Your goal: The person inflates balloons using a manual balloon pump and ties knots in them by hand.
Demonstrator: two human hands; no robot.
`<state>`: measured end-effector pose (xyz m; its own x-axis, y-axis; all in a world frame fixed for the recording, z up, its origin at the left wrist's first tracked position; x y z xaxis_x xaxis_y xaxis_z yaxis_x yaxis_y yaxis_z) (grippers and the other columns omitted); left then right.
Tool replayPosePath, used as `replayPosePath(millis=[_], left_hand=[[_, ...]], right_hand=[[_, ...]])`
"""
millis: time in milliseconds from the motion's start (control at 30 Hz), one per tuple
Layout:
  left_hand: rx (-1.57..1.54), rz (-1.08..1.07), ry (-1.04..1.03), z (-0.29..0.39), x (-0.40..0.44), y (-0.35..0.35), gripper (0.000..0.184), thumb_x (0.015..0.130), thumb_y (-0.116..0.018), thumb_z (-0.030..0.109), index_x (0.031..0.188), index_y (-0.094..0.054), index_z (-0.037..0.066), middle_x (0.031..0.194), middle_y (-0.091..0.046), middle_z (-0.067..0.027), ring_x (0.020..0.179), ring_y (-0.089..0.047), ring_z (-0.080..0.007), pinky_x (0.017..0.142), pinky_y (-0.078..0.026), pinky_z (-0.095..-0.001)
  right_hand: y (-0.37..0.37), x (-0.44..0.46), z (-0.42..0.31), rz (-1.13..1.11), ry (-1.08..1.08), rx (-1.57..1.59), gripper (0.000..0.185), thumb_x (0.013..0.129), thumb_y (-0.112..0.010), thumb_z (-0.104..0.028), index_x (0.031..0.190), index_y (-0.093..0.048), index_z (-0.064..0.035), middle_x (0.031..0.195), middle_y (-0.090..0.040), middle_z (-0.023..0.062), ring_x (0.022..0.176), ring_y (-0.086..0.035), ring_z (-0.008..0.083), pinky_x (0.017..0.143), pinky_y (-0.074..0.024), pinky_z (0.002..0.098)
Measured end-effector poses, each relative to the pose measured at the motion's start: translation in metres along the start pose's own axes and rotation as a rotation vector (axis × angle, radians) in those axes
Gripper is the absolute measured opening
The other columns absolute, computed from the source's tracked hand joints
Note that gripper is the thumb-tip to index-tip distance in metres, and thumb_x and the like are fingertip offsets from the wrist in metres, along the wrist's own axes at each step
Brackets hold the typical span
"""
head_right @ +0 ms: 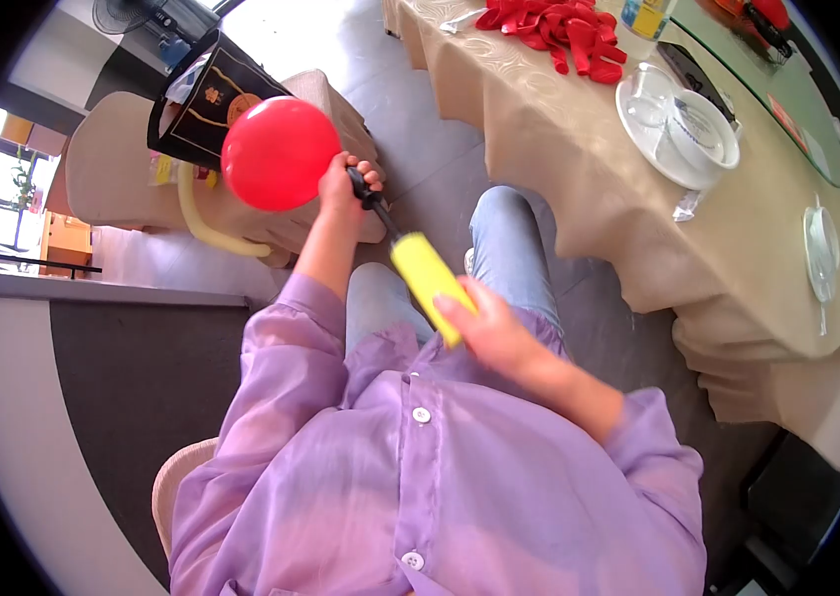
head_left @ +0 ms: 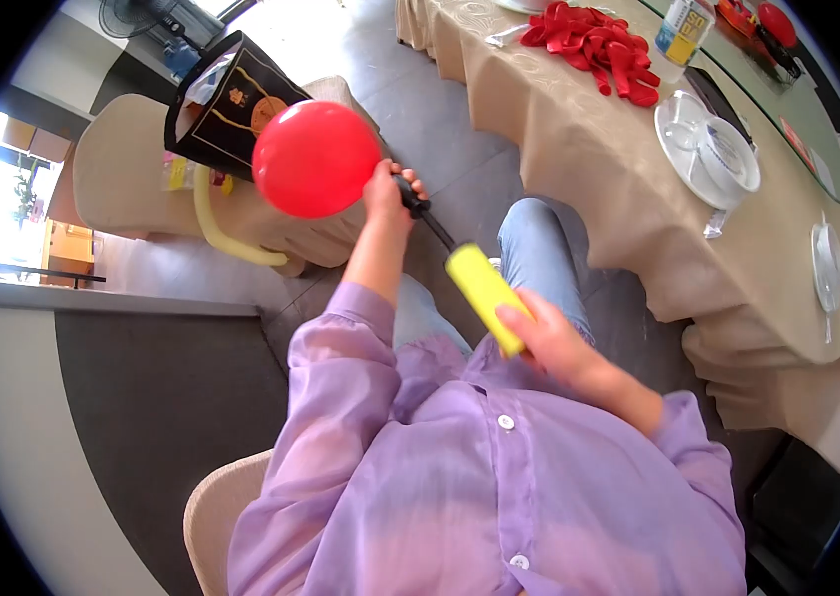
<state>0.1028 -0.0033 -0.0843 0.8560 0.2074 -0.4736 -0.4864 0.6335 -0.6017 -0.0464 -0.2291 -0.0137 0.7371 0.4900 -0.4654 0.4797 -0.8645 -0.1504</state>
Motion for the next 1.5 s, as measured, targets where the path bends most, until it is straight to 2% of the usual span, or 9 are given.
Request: replayPosePath(millis=[67, 167, 333, 500, 733, 867, 1167, 1333, 1500], left_hand=[[0.009, -0.064, 0.017, -0.015, -0.007, -0.023, 0.015, 0.08, -0.04, 0.022, 0.071, -0.037, 0.01, 0.055, -0.042, -0.0073, 0.044, -0.042, -0.0202, 0.04, -0.035, -0.0329], [0.127, -0.094, -0.037, -0.002, -0.018, -0.038, 0.015, 0.08, -0.039, 0.021, 0.07, -0.036, 0.01, 0.054, -0.041, -0.0072, 0.045, -0.042, -0.0204, 0.039, -0.034, -0.0333], [0.108, -0.037, -0.039, 0.034, 0.001, -0.004, 0.012, 0.079, -0.041, 0.019, 0.071, -0.036, 0.012, 0.058, -0.038, -0.003, 0.048, -0.04, -0.0151, 0.042, -0.034, -0.0286], [0.015, -0.003, 0.043, -0.023, -0.016, -0.003, 0.016, 0.082, -0.042, 0.022, 0.07, -0.038, 0.012, 0.056, -0.041, -0.0048, 0.044, -0.04, -0.0167, 0.039, -0.034, -0.0295], [0.013, 0.023, 0.031, 0.014, -0.006, 0.012, 0.014, 0.082, -0.039, 0.019, 0.07, -0.037, 0.011, 0.057, -0.042, -0.0042, 0.047, -0.041, -0.0164, 0.041, -0.035, -0.0294], [0.025, 0.023, 0.036, -0.014, -0.013, 0.007, 0.016, 0.083, -0.04, 0.021, 0.07, -0.038, 0.012, 0.056, -0.041, -0.0041, 0.046, -0.041, -0.0164, 0.042, -0.035, -0.0298], [0.049, -0.033, -0.01, 0.017, -0.003, -0.02, 0.011, 0.079, -0.042, 0.018, 0.072, -0.038, 0.01, 0.057, -0.043, -0.0059, 0.045, -0.042, -0.0175, 0.04, -0.036, -0.0296], [0.021, 0.016, 0.094, -0.032, -0.014, -0.027, 0.015, 0.081, -0.041, 0.02, 0.071, -0.038, 0.011, 0.055, -0.043, -0.0067, 0.044, -0.042, -0.0184, 0.039, -0.036, -0.0311], [0.101, -0.025, 0.057, -0.002, -0.007, -0.036, 0.015, 0.083, -0.039, 0.02, 0.071, -0.038, 0.011, 0.056, -0.043, -0.0064, 0.045, -0.042, -0.0184, 0.04, -0.036, -0.0309]], right_hand=[[0.007, 0.031, -0.006, -0.002, -0.042, 0.05, 0.039, 0.083, -0.051, -0.036, 0.099, -0.048, -0.0009, 0.072, -0.052, 0.0034, 0.052, -0.046, 0.0072, 0.043, -0.0356, 0.0208], [-0.003, 0.043, -0.008, 0.052, 0.161, 0.094, 0.04, 0.084, -0.05, -0.035, 0.1, -0.047, 0.0009, 0.076, -0.052, 0.0051, 0.058, -0.05, 0.0088, 0.051, -0.0403, 0.0224], [-0.006, -0.018, -0.012, -0.091, 0.034, 0.129, 0.04, 0.085, -0.05, -0.033, 0.103, -0.046, 0.0026, 0.079, -0.052, 0.0063, 0.064, -0.052, 0.0108, 0.062, -0.0429, 0.0238], [-0.005, 0.035, 0.008, 0.0, -0.035, 0.069, 0.037, 0.084, -0.048, -0.036, 0.098, -0.048, -0.0025, 0.061, -0.051, 0.0033, 0.04, -0.041, 0.0057, 0.032, -0.0284, 0.0206], [-0.012, -0.01, 0.0, -0.096, -0.075, 0.138, 0.036, 0.085, -0.047, -0.034, 0.101, -0.047, -0.0021, 0.063, -0.051, 0.0026, 0.04, -0.04, 0.0054, 0.034, -0.029, 0.0194], [-0.005, 0.007, 0.019, -0.089, -0.079, 0.165, 0.032, 0.085, -0.048, -0.031, 0.1, -0.047, -0.0027, 0.066, -0.051, 0.0018, 0.045, -0.045, 0.007, 0.037, -0.0318, 0.0202], [-0.01, -0.025, -0.017, -0.016, -0.051, 0.149, 0.031, 0.086, -0.046, -0.033, 0.094, -0.048, -0.004, 0.063, -0.052, 0.0028, 0.04, -0.037, 0.0048, 0.034, -0.026, 0.0189], [0.006, 0.029, -0.002, 0.055, -0.057, 0.141, 0.03, 0.086, -0.045, -0.034, 0.092, -0.047, -0.0046, 0.061, -0.053, 0.0037, 0.036, -0.033, 0.0054, 0.032, -0.0244, 0.0202], [-0.007, 0.016, -0.016, 0.057, 0.007, 0.154, 0.03, 0.086, -0.045, -0.034, 0.091, -0.047, -0.0046, 0.06, -0.052, 0.0038, 0.035, -0.034, 0.0059, 0.031, -0.0243, 0.0211]])
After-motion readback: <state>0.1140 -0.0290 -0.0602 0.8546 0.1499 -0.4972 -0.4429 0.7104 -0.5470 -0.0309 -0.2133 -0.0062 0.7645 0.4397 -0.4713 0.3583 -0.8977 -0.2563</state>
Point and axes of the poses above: each hand's wrist, its own x-axis towards the middle knuckle, its own y-axis out of the back of the hand, z = x × y, the point moved 2 cm from there along x, towards the middle knuckle
